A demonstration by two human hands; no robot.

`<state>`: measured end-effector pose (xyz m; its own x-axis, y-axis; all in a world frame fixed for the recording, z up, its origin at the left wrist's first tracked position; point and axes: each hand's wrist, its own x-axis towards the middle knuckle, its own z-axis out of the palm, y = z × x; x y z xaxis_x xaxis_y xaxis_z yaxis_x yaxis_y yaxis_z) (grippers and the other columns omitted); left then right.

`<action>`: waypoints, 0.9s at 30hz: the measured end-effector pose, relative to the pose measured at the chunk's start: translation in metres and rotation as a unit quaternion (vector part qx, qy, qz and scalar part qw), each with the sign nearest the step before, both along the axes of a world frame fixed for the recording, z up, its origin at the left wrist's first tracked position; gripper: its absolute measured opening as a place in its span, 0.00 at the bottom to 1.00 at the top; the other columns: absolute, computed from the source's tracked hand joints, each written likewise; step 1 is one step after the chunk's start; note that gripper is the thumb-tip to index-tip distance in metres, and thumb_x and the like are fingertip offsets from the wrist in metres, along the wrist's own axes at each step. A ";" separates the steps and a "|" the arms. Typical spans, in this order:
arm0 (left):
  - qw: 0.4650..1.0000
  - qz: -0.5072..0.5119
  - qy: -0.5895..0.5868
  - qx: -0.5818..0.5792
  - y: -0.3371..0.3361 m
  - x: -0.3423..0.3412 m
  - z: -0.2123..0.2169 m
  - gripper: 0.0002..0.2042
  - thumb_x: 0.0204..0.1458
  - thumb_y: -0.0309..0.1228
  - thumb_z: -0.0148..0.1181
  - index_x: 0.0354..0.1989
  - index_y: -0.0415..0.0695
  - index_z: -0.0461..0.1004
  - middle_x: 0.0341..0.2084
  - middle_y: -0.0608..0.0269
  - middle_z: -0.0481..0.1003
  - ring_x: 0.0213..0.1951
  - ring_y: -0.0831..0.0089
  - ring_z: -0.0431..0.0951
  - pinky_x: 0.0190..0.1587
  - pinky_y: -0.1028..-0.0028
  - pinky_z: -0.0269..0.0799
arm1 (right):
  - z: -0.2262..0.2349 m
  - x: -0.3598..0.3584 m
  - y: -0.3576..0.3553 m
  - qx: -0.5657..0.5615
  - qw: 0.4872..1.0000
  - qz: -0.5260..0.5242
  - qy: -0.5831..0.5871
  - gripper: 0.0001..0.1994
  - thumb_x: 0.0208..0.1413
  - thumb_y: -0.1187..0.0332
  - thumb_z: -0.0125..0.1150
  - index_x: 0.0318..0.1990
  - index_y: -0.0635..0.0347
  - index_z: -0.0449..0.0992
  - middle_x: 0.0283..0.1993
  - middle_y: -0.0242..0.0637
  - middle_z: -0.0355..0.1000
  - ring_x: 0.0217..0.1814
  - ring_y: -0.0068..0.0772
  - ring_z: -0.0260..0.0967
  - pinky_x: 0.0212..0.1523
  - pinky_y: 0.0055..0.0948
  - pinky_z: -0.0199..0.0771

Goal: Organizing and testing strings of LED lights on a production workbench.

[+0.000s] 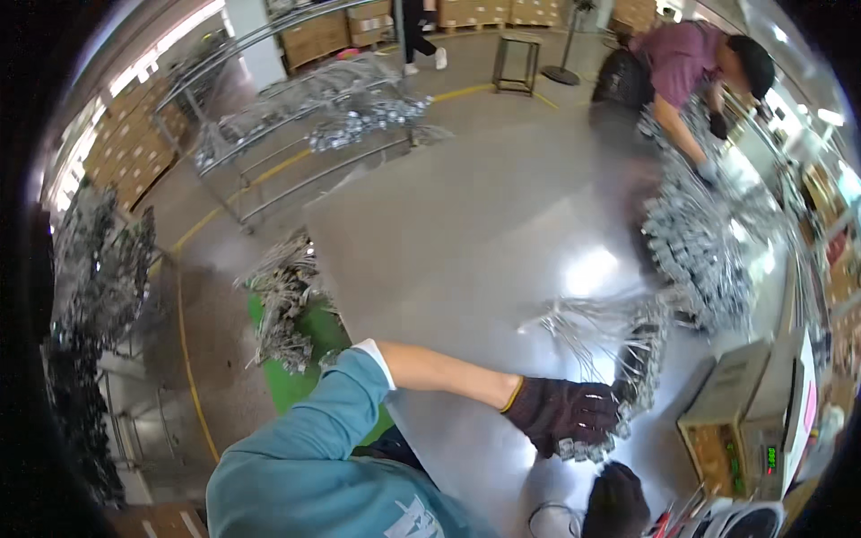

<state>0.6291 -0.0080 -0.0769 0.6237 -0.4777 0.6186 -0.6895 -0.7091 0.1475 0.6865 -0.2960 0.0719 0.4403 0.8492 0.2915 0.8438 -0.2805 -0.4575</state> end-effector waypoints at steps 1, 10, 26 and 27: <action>0.997 -0.044 0.063 -0.017 0.010 0.003 0.011 0.54 0.41 0.64 0.71 0.79 0.49 0.65 0.80 0.47 0.60 0.83 0.43 0.52 0.85 0.36 0.34 | 0.033 -0.019 0.017 -0.058 0.994 -0.080 -0.045 0.13 0.66 0.77 0.73 0.57 0.64 0.87 0.55 0.48 0.87 0.55 0.39 0.86 0.61 0.33 0.85; 0.913 0.323 0.245 -0.049 0.096 0.029 -0.007 0.63 0.51 0.62 0.70 0.79 0.17 0.49 0.75 0.22 0.61 0.76 0.36 0.65 0.81 0.53 0.60 | -0.048 0.105 -0.035 -0.103 0.989 -0.107 -0.009 0.13 0.71 0.68 0.71 0.57 0.66 0.85 0.54 0.46 0.87 0.52 0.35 0.86 0.56 0.32 0.85; 0.976 0.128 0.110 -0.141 0.092 0.037 -0.042 0.27 0.64 0.46 0.64 0.60 0.33 0.76 0.49 0.36 0.81 0.54 0.39 0.81 0.58 0.48 0.78 | 0.022 0.062 0.043 -0.202 0.966 -0.157 -0.045 0.23 0.77 0.54 0.61 0.69 0.57 0.80 0.66 0.55 0.81 0.64 0.53 0.82 0.63 0.44 0.79; 0.979 0.110 0.127 -0.113 0.090 0.033 -0.027 0.23 0.64 0.44 0.63 0.58 0.37 0.78 0.49 0.36 0.82 0.55 0.40 0.82 0.59 0.48 0.79 | 0.014 0.066 0.040 -0.146 0.979 -0.118 -0.076 0.22 0.77 0.53 0.60 0.68 0.56 0.81 0.66 0.56 0.80 0.67 0.54 0.79 0.66 0.45 0.76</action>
<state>0.6618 0.0819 -0.1043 0.8443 -0.1830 0.5036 -0.4433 -0.7665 0.4647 0.7522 -0.2556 0.0859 0.6054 0.7855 0.1287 0.7914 -0.5768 -0.2023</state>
